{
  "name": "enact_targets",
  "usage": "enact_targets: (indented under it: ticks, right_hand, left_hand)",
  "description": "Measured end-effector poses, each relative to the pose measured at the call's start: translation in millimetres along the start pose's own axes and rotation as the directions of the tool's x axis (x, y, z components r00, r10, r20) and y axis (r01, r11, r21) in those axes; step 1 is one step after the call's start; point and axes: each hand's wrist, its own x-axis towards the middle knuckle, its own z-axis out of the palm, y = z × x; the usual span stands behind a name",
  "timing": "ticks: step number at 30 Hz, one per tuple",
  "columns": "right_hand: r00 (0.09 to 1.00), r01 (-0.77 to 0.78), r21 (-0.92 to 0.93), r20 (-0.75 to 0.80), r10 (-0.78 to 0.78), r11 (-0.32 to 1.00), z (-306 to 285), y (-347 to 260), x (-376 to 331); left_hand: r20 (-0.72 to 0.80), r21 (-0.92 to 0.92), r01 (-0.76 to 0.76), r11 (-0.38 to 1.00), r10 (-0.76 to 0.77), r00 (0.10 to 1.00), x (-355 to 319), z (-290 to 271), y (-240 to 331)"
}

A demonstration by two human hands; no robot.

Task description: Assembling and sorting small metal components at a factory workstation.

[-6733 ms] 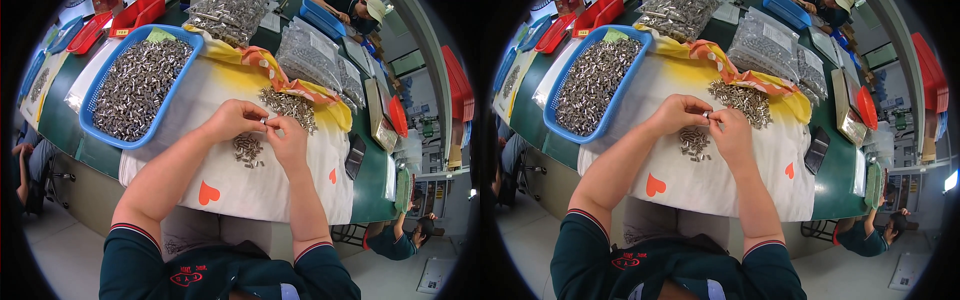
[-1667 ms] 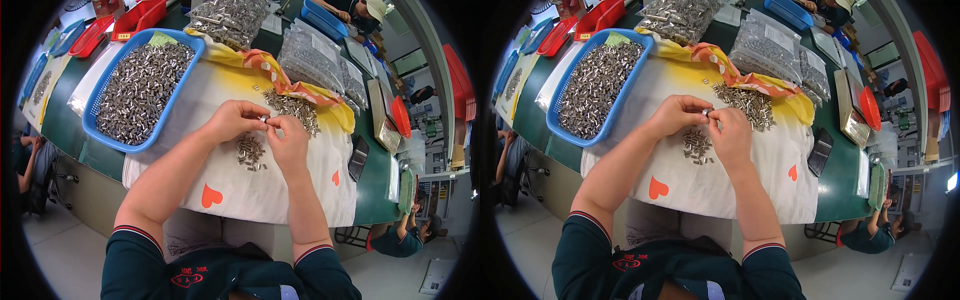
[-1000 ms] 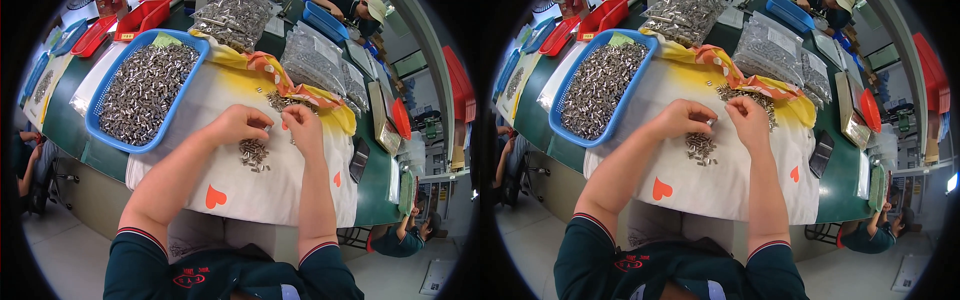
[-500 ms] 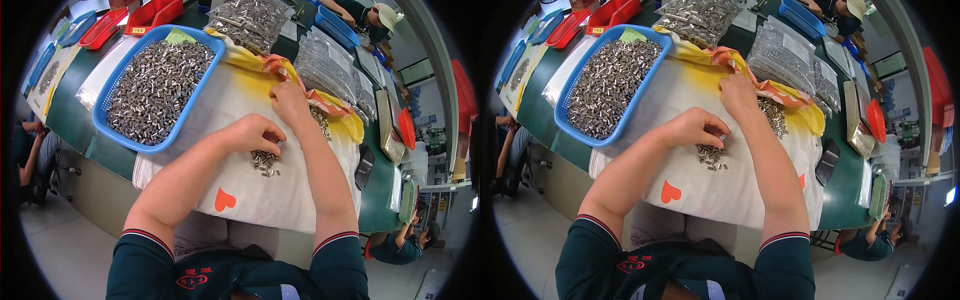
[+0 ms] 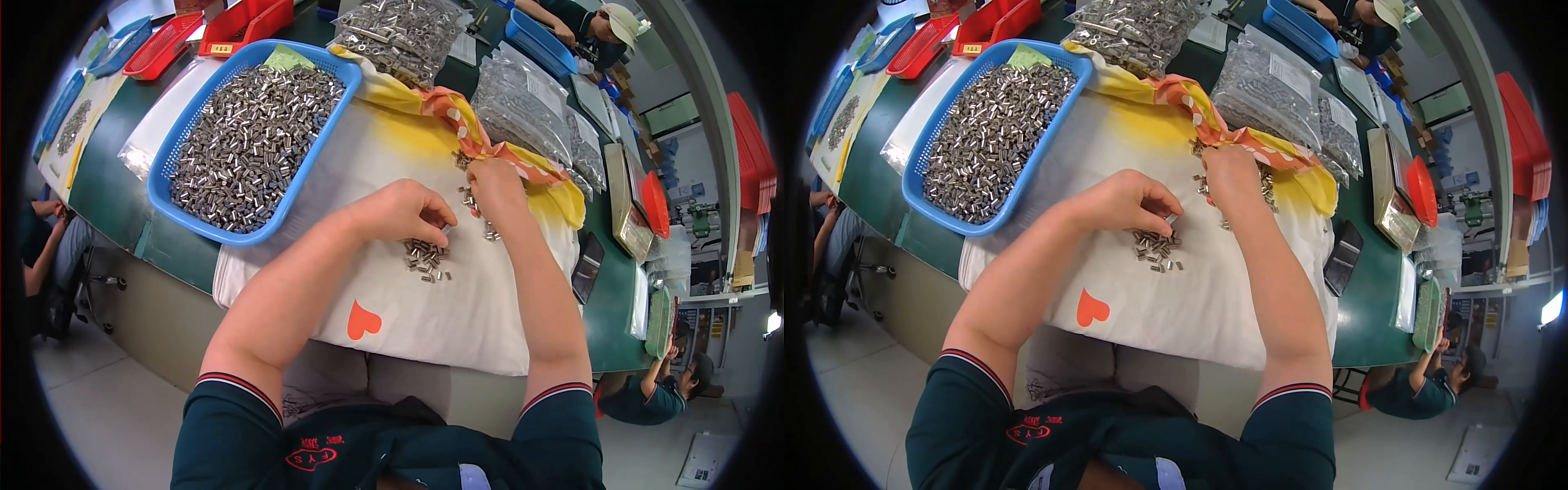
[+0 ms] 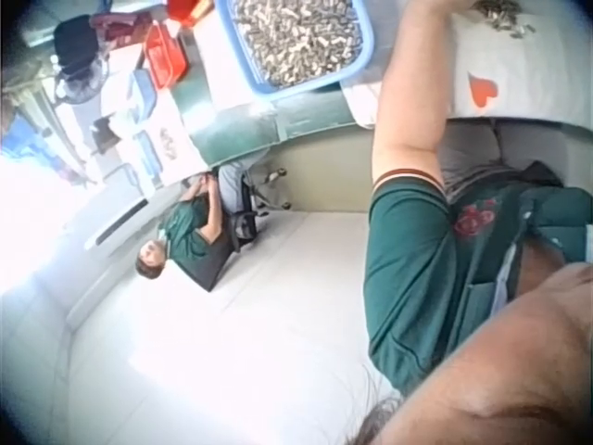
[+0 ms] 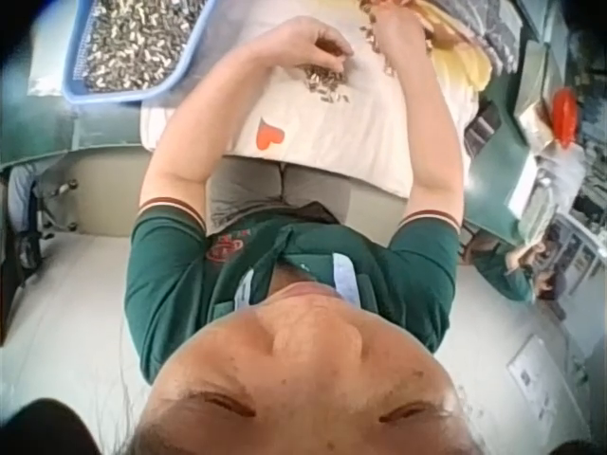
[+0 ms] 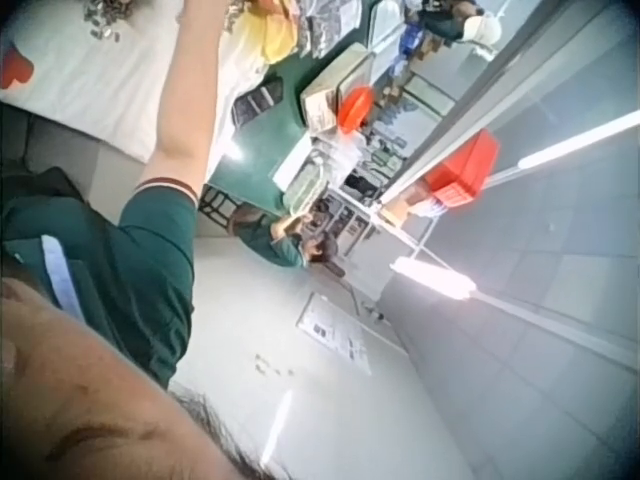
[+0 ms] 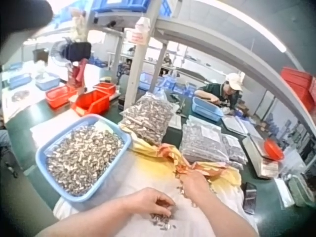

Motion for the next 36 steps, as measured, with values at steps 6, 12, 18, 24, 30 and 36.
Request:
enact_targets:
  ticks: [6, 12, 18, 24, 30, 36]
  right_hand:
    - [0.928, -0.084, 0.364, -0.311, 0.206, 0.928, -13.5, -8.3, -31.3]
    - [0.902, -0.153, 0.983, 0.098, 0.42, 0.1, -12.8, -49.6, -61.7]
    - [0.913, -0.169, 0.983, 0.128, 0.386, 0.074, -4.7, -53.4, -61.1]
    - [0.896, -0.042, 0.685, -0.296, 0.331, 0.728, -9.4, -64.2, -62.8]
    - [0.933, -0.15, 0.891, -0.016, 0.361, 0.429, -17.7, -56.2, -67.4]
    - [0.898, -0.26, 0.9, 0.091, 0.431, 0.35, -14.6, -38.5, -67.1]
  left_hand:
    - [-0.047, -0.087, 0.008, 0.996, -0.013, 0.999, 5.5, 1.6, -9.6]
    - [-0.107, -0.516, 0.033, 0.856, -0.102, 0.989, 9.8, 1.3, -15.4]
    - [-0.082, -0.568, 0.021, 0.823, -0.083, 0.993, 12.9, 1.2, -21.3]
    - [-0.182, -0.407, 0.005, 0.914, -0.086, 0.98, 10.8, 7.3, -16.0]
    - [-0.167, -0.323, 0.017, 0.946, -0.074, 0.983, 10.5, 5.4, -16.1]
    - [-0.092, -0.207, 0.03, 0.978, -0.05, 0.994, 8.2, 7.5, -12.3]
